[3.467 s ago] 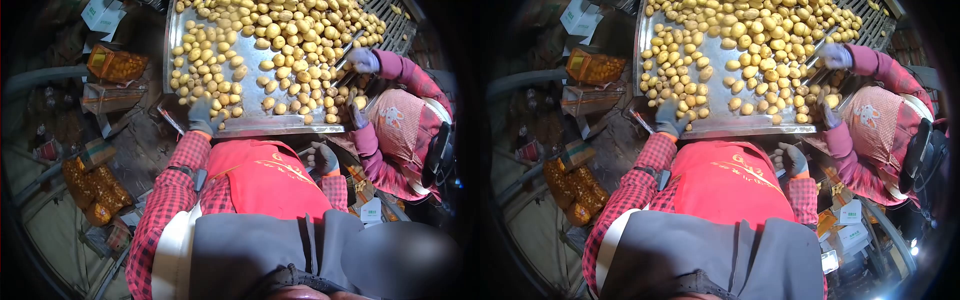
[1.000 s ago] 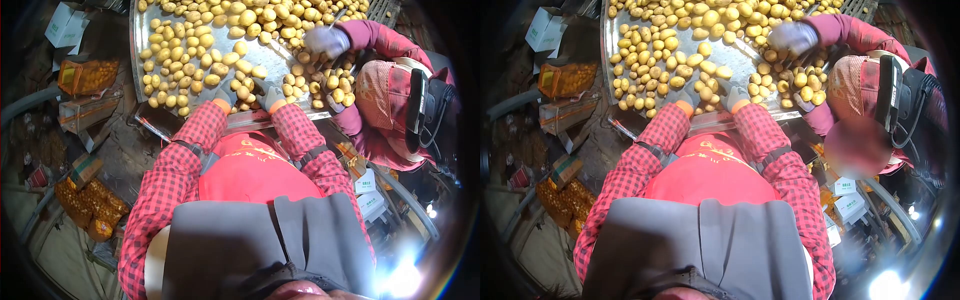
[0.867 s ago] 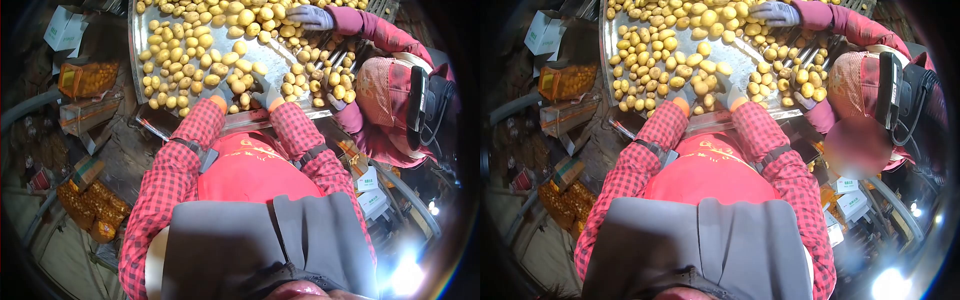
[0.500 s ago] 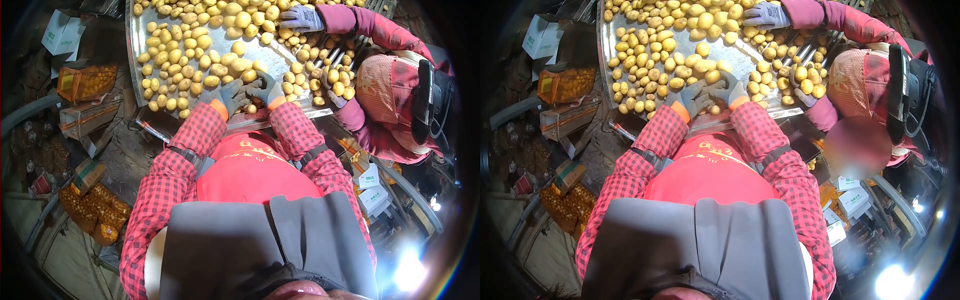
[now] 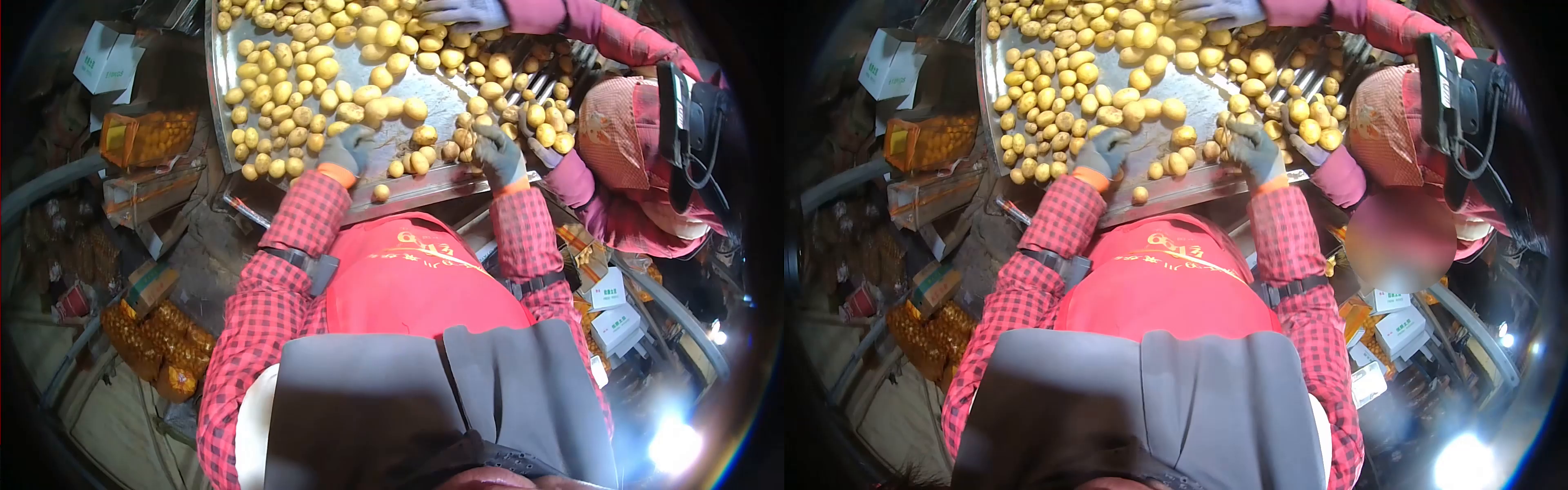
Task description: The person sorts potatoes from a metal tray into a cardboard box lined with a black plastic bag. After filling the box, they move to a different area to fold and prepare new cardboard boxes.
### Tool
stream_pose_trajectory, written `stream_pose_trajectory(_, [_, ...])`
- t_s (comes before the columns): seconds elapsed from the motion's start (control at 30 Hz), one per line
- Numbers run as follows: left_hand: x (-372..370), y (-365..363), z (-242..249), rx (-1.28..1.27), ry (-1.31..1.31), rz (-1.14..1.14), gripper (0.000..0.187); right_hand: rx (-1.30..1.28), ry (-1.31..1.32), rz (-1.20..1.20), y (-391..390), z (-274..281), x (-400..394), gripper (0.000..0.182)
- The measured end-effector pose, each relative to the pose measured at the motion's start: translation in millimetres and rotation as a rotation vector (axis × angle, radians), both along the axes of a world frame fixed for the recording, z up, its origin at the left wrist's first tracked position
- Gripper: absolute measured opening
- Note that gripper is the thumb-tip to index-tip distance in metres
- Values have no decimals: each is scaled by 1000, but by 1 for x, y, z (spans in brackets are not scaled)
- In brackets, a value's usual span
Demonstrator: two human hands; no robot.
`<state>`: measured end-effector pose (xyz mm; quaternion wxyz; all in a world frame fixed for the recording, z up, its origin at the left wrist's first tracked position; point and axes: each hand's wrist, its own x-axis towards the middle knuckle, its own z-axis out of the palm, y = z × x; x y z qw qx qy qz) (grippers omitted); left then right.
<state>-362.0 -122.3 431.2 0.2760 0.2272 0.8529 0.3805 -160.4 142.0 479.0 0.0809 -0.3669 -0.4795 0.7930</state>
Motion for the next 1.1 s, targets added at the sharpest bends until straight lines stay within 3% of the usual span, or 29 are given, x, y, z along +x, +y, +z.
stream_pose_trajectory(0.07, [23,23,34,-155,33,-43,33,-11,2,21,0,1,35,47])
stream_pose_trajectory(0.17, [34,35,15,-187,170,-26,37,-77,85,-64,-14,28,84,44])
stream_pose_trajectory(0.2, [32,32,-11,-117,306,-61,37,-236,89,27,4,-1,123,42])
stream_pose_trajectory(0.23, [31,35,-10,-115,306,-67,37,-235,90,21,7,-1,141,42])
stream_pose_trajectory(0.33, [26,56,25,-423,210,-257,38,-321,188,-70,-1,-5,195,41])
stream_pose_trajectory(0.4, [34,76,26,-482,202,-290,40,-225,-166,-172,0,-41,236,43])
stream_pose_trajectory(0.43, [37,84,26,-539,189,-316,42,-225,-164,-183,-1,-55,246,43])
stream_pose_trajectory(0.5, [38,92,26,-514,118,-282,46,45,-369,-208,0,-76,258,44])
stream_pose_trajectory(0.67, [44,114,28,-625,265,-284,41,149,-349,-273,-6,-91,215,55])
stream_pose_trajectory(0.7, [46,114,26,-618,266,-287,41,359,-511,-114,-8,-75,198,59])
stream_pose_trajectory(0.73, [48,112,23,-602,255,-295,41,568,-668,53,-8,-66,189,64])
stream_pose_trajectory(0.83, [43,97,6,-494,152,-295,41,492,-624,115,1,-84,194,71])
stream_pose_trajectory(0.9, [29,75,-14,-287,-60,-160,42,535,-626,150,2,-82,206,64])
stream_pose_trajectory(0.97, [19,57,-4,-31,-318,105,33,340,-476,35,8,-96,225,55])
stream_pose_trajectory(1.03, [19,43,19,291,-594,386,21,411,-477,52,5,-100,241,47])
stream_pose_trajectory(1.1, [35,48,64,322,-620,267,18,203,-478,-30,2,-107,253,45])
